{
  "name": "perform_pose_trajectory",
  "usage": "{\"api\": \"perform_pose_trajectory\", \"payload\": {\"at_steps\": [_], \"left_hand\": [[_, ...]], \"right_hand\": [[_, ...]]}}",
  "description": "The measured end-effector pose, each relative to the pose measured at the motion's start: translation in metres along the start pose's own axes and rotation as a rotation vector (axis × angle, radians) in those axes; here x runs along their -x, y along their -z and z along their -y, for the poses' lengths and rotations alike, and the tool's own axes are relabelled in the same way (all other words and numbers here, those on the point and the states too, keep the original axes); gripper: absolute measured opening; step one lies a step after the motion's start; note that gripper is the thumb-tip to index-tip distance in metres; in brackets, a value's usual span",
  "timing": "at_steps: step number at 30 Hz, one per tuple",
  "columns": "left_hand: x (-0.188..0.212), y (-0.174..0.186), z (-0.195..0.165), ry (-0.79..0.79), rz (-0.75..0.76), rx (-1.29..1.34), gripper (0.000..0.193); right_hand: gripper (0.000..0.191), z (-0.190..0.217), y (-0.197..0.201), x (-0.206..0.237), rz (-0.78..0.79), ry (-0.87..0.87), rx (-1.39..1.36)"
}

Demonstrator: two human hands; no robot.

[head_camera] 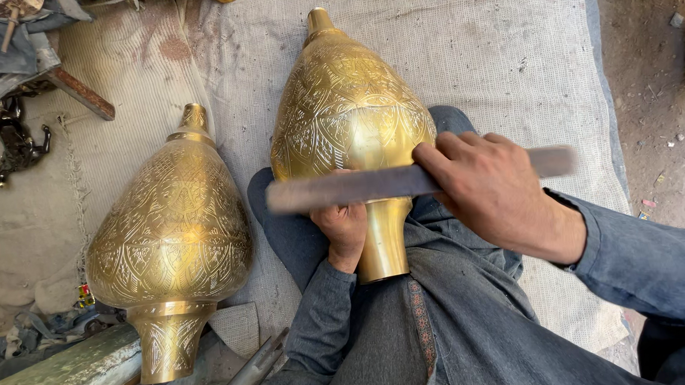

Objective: The person sits cross-legged and engraves a large brass vessel resting on their lap. They use a small chisel-like tool to carve fine lines into the surface, then switch to a hammer to strike the tool and deepen the pattern.

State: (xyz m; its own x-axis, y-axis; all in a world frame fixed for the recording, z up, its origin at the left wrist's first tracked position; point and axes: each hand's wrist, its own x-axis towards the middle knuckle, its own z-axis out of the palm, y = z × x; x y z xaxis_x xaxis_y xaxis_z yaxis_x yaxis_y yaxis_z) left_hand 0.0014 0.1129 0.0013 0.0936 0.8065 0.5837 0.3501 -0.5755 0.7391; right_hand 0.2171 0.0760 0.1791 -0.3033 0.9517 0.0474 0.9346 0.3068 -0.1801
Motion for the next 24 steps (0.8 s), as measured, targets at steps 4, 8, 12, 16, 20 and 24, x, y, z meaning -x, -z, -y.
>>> {"api": "perform_pose_trajectory", "payload": {"at_steps": [4,8,12,16,20,24], "left_hand": [[0.0,-0.004,0.001,0.074,-0.024,0.01,0.013],[-0.002,-0.002,-0.005,0.098,-0.035,-0.033,0.016],[-0.003,0.002,-0.012,-0.052,-0.032,-0.078,0.015],[-0.001,-0.003,-0.006,-0.016,0.016,-0.067,0.017],[0.005,-0.008,0.005,0.091,0.016,0.124,0.02],[0.008,-0.005,0.004,0.174,-0.044,-0.073,0.019]], "right_hand": [[0.019,0.002,-0.004,0.006,0.152,-0.093,0.251],[0.026,-0.003,-0.012,0.002,-0.016,-0.024,0.07],[0.027,0.001,-0.017,0.005,-0.04,0.008,0.088],[0.017,0.004,-0.019,0.005,0.051,-0.068,0.183],[0.023,0.002,-0.016,0.005,-0.077,-0.018,0.075],[0.021,0.008,-0.011,0.011,-0.107,-0.01,0.166]]}}
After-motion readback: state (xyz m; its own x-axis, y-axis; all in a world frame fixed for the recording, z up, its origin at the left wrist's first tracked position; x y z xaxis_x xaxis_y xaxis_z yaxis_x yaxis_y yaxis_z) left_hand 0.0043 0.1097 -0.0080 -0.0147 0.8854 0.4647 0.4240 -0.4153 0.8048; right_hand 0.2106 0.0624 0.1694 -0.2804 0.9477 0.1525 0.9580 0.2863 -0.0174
